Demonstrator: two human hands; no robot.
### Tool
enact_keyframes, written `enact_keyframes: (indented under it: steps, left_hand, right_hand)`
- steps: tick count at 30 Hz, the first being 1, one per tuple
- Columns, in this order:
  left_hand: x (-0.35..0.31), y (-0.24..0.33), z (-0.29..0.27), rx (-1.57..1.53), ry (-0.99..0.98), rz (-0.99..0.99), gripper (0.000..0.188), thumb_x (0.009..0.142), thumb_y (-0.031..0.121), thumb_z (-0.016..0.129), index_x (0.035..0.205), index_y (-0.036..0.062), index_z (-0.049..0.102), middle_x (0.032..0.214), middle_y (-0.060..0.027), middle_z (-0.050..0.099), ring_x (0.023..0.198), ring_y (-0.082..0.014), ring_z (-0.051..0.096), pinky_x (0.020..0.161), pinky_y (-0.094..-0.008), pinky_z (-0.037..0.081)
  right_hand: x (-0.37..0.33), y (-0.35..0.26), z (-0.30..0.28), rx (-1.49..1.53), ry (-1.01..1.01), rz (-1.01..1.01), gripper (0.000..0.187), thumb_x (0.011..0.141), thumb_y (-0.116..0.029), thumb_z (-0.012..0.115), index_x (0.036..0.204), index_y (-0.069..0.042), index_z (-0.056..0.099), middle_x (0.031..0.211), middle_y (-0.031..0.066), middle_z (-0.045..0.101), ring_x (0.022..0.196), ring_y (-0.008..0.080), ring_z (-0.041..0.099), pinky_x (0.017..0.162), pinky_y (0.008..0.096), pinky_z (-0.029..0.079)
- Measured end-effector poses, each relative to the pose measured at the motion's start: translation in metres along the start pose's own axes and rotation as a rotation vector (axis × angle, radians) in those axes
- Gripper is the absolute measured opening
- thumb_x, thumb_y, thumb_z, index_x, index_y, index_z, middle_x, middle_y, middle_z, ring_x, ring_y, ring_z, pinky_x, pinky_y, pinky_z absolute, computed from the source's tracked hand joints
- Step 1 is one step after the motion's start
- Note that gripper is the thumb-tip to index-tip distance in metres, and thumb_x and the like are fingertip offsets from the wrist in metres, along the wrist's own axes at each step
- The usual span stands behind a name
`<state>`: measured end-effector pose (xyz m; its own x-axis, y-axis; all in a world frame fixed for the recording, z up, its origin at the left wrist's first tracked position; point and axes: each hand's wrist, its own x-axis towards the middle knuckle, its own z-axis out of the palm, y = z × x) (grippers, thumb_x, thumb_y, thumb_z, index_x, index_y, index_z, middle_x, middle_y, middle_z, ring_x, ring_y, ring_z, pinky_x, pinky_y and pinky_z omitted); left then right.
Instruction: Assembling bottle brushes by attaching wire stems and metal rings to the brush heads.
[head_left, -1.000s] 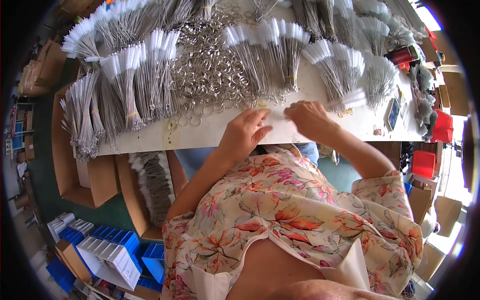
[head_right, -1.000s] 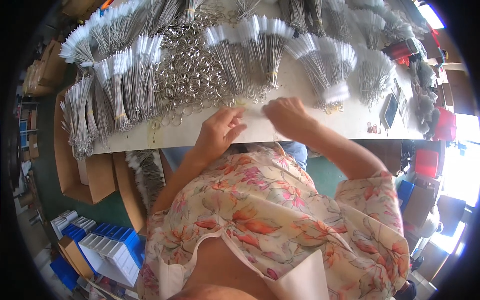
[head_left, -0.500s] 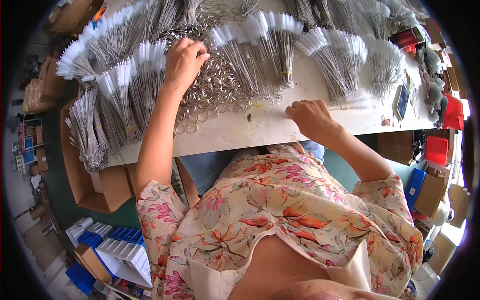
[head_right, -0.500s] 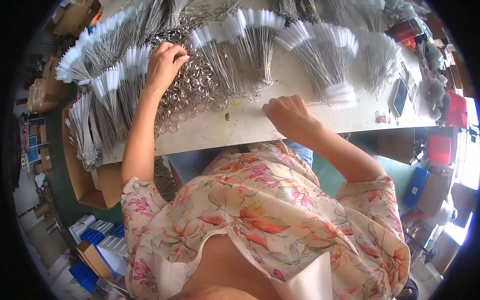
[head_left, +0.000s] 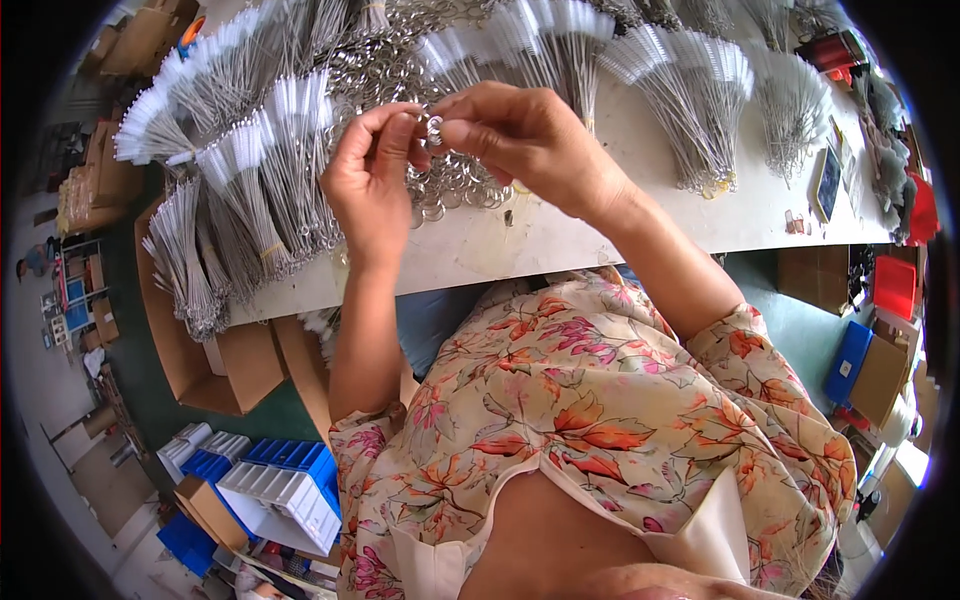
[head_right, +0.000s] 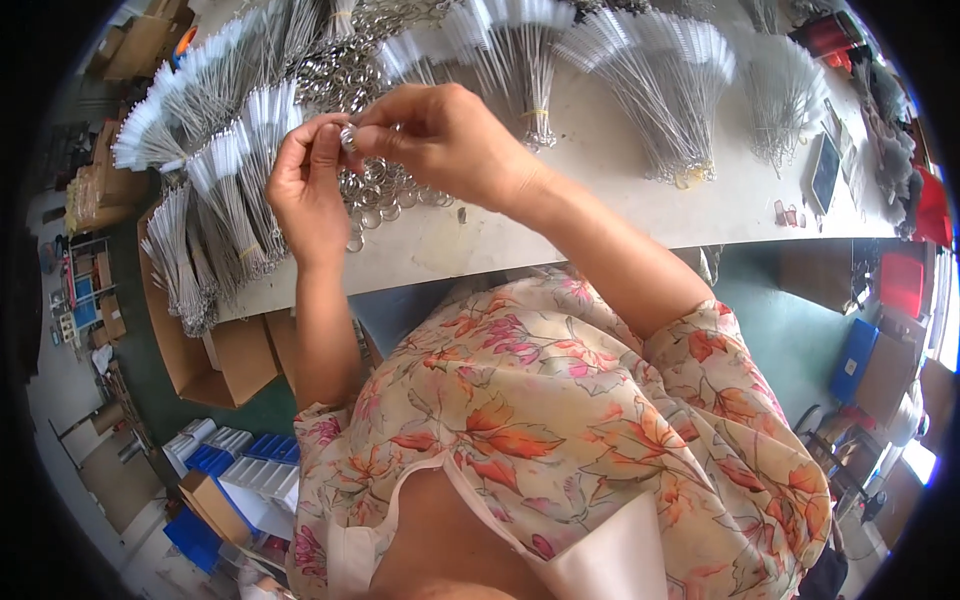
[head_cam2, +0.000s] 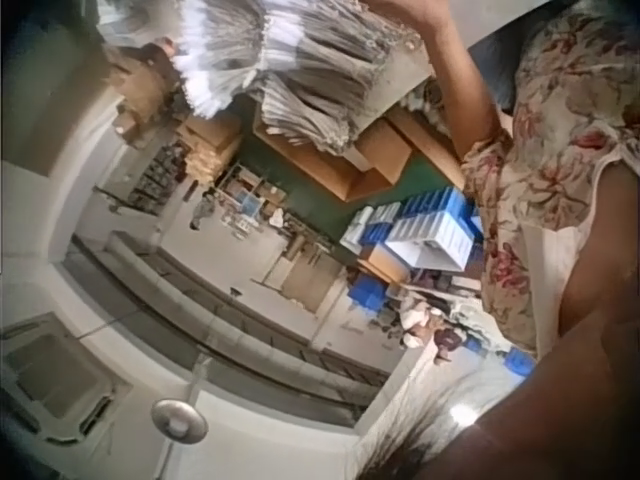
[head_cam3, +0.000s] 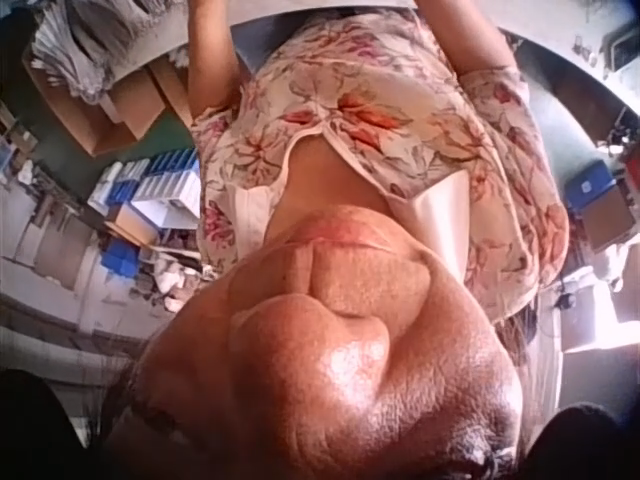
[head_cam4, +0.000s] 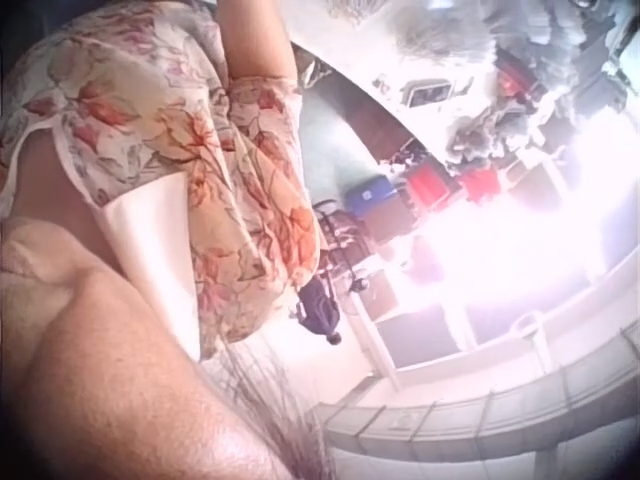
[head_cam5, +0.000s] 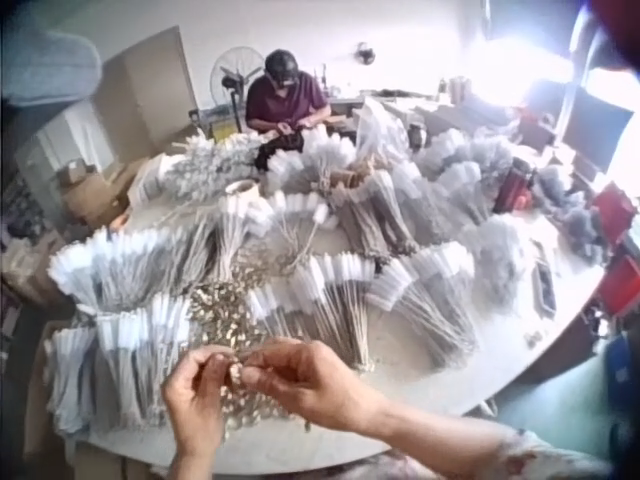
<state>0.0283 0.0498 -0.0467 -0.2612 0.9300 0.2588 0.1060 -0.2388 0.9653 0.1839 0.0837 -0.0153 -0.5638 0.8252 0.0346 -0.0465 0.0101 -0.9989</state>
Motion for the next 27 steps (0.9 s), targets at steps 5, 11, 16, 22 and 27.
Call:
enact_keyframes:
  steps: [5, 11, 16, 22, 27]
  left_hand:
    - [-0.015, 0.013, -0.011, -0.272, 0.035, -0.042, 0.013, 0.085, 0.004, 0.056, 0.096, 0.0, 0.062, 0.08, -0.0047, 0.062, 0.062, -0.0057, 0.053, 0.054, -0.0173, 0.044]
    - [-0.021, 0.039, -0.044, -0.393, -0.272, -0.1, 0.021, 0.08, 0.0, 0.06, 0.102, -0.0021, 0.061, 0.094, -0.0102, 0.064, 0.083, -0.0128, 0.061, 0.069, -0.0221, 0.051]
    - [-0.021, 0.058, -0.063, -0.194, -0.378, -0.142, 0.024, 0.078, -0.004, 0.06, 0.103, -0.003, 0.061, 0.095, -0.0102, 0.064, 0.085, -0.0131, 0.061, 0.07, -0.0218, 0.051]
    - [-0.025, 0.06, -0.067, -0.151, -0.361, -0.086, 0.025, 0.077, -0.007, 0.06, 0.102, -0.0044, 0.06, 0.096, -0.0112, 0.063, 0.086, -0.0143, 0.061, 0.072, -0.0223, 0.05]
    - [-0.027, 0.058, -0.067, -0.145, -0.375, -0.045, 0.025, 0.076, -0.008, 0.061, 0.101, -0.0047, 0.06, 0.095, -0.0114, 0.063, 0.085, -0.0146, 0.061, 0.074, -0.0239, 0.051]
  right_hand:
    - [-0.004, 0.008, 0.025, -0.393, 0.134, -0.605, 0.007, 0.073, -0.007, 0.063, 0.08, -0.005, 0.066, 0.082, 0.004, 0.061, 0.063, 0.0177, 0.059, 0.055, 0.0244, 0.047]
    - [-0.01, -0.001, 0.024, -0.854, 0.062, -1.003, 0.019, 0.06, -0.007, 0.064, 0.079, -0.008, 0.066, 0.084, -0.0012, 0.06, 0.06, 0.0122, 0.059, 0.048, 0.0238, 0.048]
    - [-0.008, -0.002, 0.03, -0.819, -0.052, -1.073, 0.018, 0.058, -0.004, 0.071, 0.074, -0.002, 0.064, 0.085, 0.0039, 0.061, 0.058, 0.0127, 0.058, 0.045, 0.0249, 0.046]
    - [-0.008, -0.001, 0.033, -0.719, -0.054, -1.042, 0.02, 0.056, -0.003, 0.071, 0.075, -0.003, 0.065, 0.085, 0.0032, 0.061, 0.062, 0.0147, 0.06, 0.048, 0.0259, 0.047]
    - [-0.011, -0.003, 0.032, -0.721, -0.088, -0.996, 0.02, 0.055, -0.002, 0.07, 0.075, -0.003, 0.064, 0.085, 0.003, 0.061, 0.064, 0.0159, 0.06, 0.05, 0.0272, 0.048]
